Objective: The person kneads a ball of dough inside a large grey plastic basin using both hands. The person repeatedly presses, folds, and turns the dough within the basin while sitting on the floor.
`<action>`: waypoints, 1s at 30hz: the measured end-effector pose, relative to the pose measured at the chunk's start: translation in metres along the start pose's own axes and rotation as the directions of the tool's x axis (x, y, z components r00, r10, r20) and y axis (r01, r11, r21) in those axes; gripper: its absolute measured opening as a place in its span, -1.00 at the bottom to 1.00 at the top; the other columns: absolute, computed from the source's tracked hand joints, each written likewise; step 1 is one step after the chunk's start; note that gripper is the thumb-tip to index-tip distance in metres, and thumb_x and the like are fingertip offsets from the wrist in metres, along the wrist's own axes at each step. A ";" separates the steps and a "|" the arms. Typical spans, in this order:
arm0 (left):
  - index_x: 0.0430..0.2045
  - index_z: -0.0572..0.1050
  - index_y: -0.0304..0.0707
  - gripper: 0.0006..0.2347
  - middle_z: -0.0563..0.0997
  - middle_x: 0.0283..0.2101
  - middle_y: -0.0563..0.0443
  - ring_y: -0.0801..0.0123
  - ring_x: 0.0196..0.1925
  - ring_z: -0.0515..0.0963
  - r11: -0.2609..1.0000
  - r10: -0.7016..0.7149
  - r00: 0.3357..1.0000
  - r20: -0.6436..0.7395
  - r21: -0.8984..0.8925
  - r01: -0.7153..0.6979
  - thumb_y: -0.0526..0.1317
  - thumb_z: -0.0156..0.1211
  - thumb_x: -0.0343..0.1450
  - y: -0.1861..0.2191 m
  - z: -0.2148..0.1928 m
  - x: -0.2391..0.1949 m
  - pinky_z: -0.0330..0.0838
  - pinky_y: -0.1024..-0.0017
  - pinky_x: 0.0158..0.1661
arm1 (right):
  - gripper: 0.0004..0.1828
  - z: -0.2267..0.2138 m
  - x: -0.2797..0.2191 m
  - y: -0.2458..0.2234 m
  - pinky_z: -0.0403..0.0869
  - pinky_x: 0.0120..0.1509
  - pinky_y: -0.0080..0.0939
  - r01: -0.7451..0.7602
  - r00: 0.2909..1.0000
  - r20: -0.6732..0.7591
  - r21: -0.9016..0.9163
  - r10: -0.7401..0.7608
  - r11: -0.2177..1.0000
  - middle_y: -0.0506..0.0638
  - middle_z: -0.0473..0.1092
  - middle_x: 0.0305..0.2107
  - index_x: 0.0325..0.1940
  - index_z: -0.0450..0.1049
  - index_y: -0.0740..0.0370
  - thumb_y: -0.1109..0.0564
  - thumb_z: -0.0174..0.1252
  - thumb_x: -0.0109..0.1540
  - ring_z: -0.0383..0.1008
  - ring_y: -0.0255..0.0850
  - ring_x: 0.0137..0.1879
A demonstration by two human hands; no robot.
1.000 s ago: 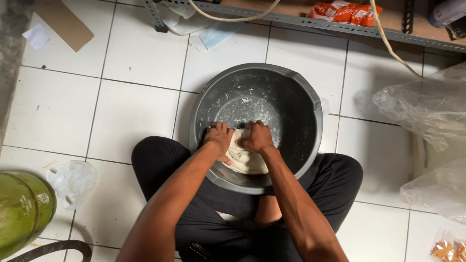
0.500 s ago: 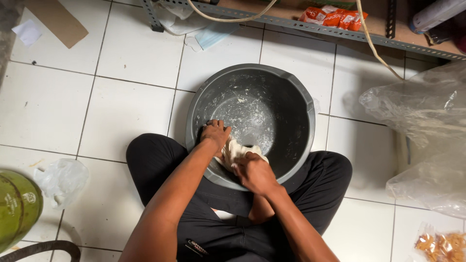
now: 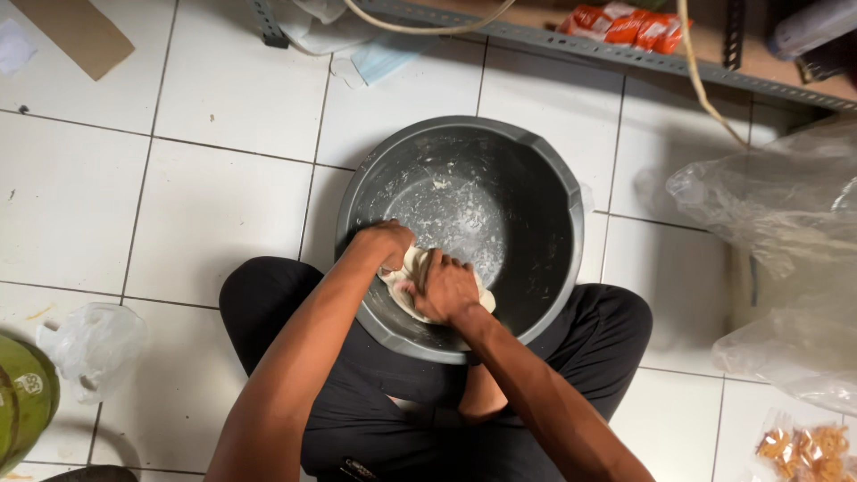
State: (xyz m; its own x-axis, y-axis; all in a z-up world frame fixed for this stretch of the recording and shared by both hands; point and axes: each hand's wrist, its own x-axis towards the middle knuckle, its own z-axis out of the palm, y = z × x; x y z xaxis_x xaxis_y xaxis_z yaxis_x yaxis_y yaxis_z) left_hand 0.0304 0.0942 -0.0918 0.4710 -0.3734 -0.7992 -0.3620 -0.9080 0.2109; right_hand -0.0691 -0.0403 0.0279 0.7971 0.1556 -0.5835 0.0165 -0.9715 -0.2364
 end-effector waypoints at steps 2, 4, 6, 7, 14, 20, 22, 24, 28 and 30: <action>-0.05 0.60 -0.12 -0.46 0.48 0.19 -0.35 -0.15 0.24 0.49 1.000 0.012 1.000 0.025 0.015 -0.013 -0.26 0.56 0.04 0.001 0.000 0.005 0.50 0.07 0.12 | -0.13 0.021 0.028 0.008 0.45 0.13 0.19 -0.033 0.999 -0.036 0.015 0.033 0.999 0.22 0.50 -0.21 0.10 0.24 0.35 -0.52 -0.13 0.19 0.57 0.15 0.01; -0.12 0.63 -0.14 -0.50 0.56 0.11 -0.33 -0.13 0.19 0.54 0.999 0.026 0.998 0.053 0.026 -0.028 -0.23 0.60 0.03 0.003 -0.010 -0.004 0.54 0.07 0.08 | -0.13 0.039 0.051 0.014 0.52 0.01 0.18 -0.066 0.995 -0.066 0.027 0.068 0.997 0.22 0.54 -0.35 0.02 0.30 0.36 -0.53 -0.24 0.17 0.63 0.15 -0.14; 0.00 0.55 -0.29 -0.34 0.54 0.13 -0.37 -0.19 0.23 0.49 0.999 0.050 0.997 0.064 -0.013 -0.049 -0.13 0.68 0.01 0.008 -0.033 -0.024 0.47 0.02 0.14 | -0.29 0.049 0.071 0.023 0.56 -0.16 0.12 -0.126 0.976 -0.166 0.081 0.138 0.989 0.17 0.50 -0.53 -0.22 0.35 0.20 -0.49 -0.28 0.21 0.63 0.13 -0.31; 0.00 0.55 -0.29 -0.34 0.54 0.13 -0.37 -0.19 0.23 0.49 0.999 0.047 0.996 0.069 -0.015 -0.046 -0.13 0.68 0.01 0.009 -0.046 -0.040 0.47 0.02 0.14 | -0.29 0.062 0.081 0.027 0.56 -0.16 0.12 -0.123 0.978 -0.161 0.082 0.135 0.989 0.17 0.50 -0.53 -0.22 0.35 0.20 -0.49 -0.28 0.21 0.63 0.13 -0.31; 0.17 0.43 -0.21 -0.19 0.43 0.25 -0.33 -0.20 0.27 0.46 0.974 0.022 0.999 -0.033 -0.225 -0.029 0.20 0.54 0.08 0.004 -0.035 -0.053 0.47 -0.10 0.13 | -0.22 -0.001 0.075 0.015 0.48 0.05 0.21 -0.280 0.950 -0.067 0.248 0.305 0.927 0.33 0.53 -0.35 -0.19 0.48 0.20 -0.49 -0.34 0.29 0.59 0.27 -0.04; 0.19 0.38 -0.18 -0.40 0.47 0.19 -0.24 -0.18 0.21 0.52 0.968 -0.100 0.987 -0.122 -0.239 0.068 0.00 0.44 0.29 0.012 -0.024 -0.047 0.49 -0.18 0.02 | -0.15 -0.054 0.035 0.007 0.39 0.24 0.30 -0.158 0.983 0.132 0.282 0.124 0.946 0.46 0.45 -0.06 0.07 0.30 0.41 -0.46 -0.26 0.21 0.46 0.35 0.17; 0.24 0.31 -0.15 -0.37 0.48 0.21 -0.20 -0.14 0.23 0.50 0.969 -0.117 0.986 -0.119 -0.233 0.087 -0.05 0.45 0.29 0.018 -0.021 -0.043 0.47 -0.18 0.05 | -0.03 -0.069 0.008 0.008 0.34 0.34 0.34 -0.124 0.969 0.244 0.334 0.042 0.934 0.52 0.37 0.08 0.20 0.18 0.51 -0.46 -0.17 0.13 0.37 0.40 0.27; 0.22 0.30 -0.28 -0.42 0.48 0.19 -0.28 -0.19 0.23 0.50 0.961 -0.151 0.977 -0.153 -0.256 0.109 -0.12 0.40 0.33 0.013 -0.015 -0.027 0.47 -0.22 0.02 | 0.16 -0.076 -0.021 0.000 0.17 0.50 0.32 -0.043 0.990 0.144 0.277 0.003 0.960 0.46 0.16 0.29 0.62 -0.52 0.05 -0.50 -0.07 0.25 0.20 0.38 0.42; 0.13 0.37 -0.44 -0.45 0.48 0.16 -0.42 -0.29 0.21 0.49 0.930 -0.194 0.975 -0.108 -0.336 0.148 -0.12 0.41 0.32 0.022 -0.013 -0.041 0.47 -0.23 0.02 | 0.25 -0.076 -0.050 0.011 -0.22 0.52 0.56 -0.115 0.971 0.221 0.072 0.097 0.991 0.45 -0.37 0.49 0.63 -0.36 0.01 -0.36 0.29 0.16 -0.36 0.39 0.59; 0.08 0.36 -0.56 -0.46 0.43 0.12 -0.51 -0.39 0.20 0.45 0.904 -0.263 0.960 -0.100 -0.373 0.209 -0.17 0.41 0.31 0.028 -0.016 -0.045 0.47 -0.27 0.01 | 0.32 -0.052 -0.046 0.030 0.30 0.41 0.33 -0.208 0.939 0.314 0.182 0.144 0.961 0.60 -0.20 0.41 0.60 -0.61 -0.11 -0.24 0.31 0.18 0.21 0.49 0.37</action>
State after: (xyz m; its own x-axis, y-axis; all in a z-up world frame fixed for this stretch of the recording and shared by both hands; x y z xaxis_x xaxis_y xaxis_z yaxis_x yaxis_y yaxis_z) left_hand 0.0119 0.0822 -0.0413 0.6272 -0.1388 -0.7664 0.0714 -0.9696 0.2341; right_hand -0.0740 -0.0864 0.0882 0.5611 0.0624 -0.8254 -0.2595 -0.9336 -0.2470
